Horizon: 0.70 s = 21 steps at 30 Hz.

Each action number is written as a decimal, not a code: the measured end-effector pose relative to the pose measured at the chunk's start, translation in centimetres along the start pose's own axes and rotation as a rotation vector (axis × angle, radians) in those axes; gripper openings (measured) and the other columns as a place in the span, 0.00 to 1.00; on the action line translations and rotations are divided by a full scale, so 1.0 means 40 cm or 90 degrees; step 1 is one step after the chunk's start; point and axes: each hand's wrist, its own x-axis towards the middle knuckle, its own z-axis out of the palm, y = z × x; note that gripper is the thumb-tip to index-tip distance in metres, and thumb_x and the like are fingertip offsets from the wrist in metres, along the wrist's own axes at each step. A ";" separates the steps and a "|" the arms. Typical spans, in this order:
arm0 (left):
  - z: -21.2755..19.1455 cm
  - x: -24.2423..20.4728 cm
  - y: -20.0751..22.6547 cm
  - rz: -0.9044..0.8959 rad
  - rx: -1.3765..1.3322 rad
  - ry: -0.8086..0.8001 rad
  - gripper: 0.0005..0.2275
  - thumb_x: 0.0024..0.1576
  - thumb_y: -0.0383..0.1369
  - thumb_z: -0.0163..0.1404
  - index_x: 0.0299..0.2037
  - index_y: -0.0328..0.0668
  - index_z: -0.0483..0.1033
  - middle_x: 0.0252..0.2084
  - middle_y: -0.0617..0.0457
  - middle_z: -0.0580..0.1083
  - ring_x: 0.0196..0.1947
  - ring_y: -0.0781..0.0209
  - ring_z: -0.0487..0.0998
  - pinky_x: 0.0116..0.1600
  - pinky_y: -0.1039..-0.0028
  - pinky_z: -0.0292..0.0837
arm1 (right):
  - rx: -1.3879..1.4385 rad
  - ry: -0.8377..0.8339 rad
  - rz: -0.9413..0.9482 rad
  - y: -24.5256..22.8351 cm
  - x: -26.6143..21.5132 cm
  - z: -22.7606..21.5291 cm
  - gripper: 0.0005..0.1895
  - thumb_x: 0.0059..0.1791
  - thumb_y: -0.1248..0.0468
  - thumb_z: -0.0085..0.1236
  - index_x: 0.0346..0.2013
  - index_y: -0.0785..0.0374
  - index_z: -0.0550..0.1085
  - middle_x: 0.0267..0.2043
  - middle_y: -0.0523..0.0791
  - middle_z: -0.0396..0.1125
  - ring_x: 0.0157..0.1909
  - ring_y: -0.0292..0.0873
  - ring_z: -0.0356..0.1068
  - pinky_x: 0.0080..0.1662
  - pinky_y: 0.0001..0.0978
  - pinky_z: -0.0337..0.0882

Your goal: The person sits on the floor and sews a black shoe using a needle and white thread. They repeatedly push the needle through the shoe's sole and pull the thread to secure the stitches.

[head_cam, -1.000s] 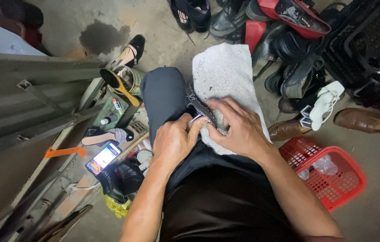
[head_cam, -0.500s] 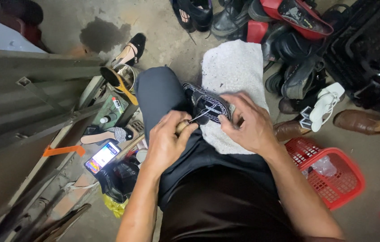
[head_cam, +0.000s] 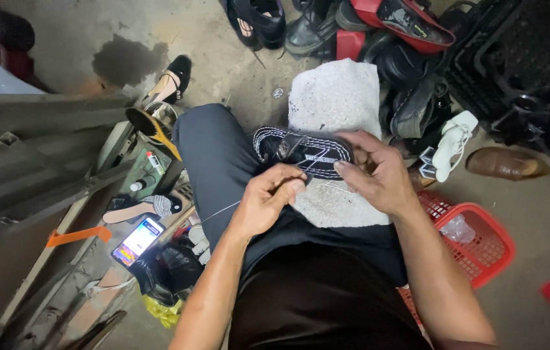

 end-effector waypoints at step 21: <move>0.036 0.095 -0.005 0.029 0.000 0.074 0.17 0.55 0.26 0.62 0.53 0.38 0.74 0.26 0.53 0.73 0.22 0.68 0.69 0.30 0.76 0.69 | -0.170 -0.073 0.058 -0.084 0.001 0.020 0.20 0.50 0.68 0.57 0.55 0.75 0.74 0.27 0.53 0.63 0.21 0.48 0.69 0.23 0.41 0.72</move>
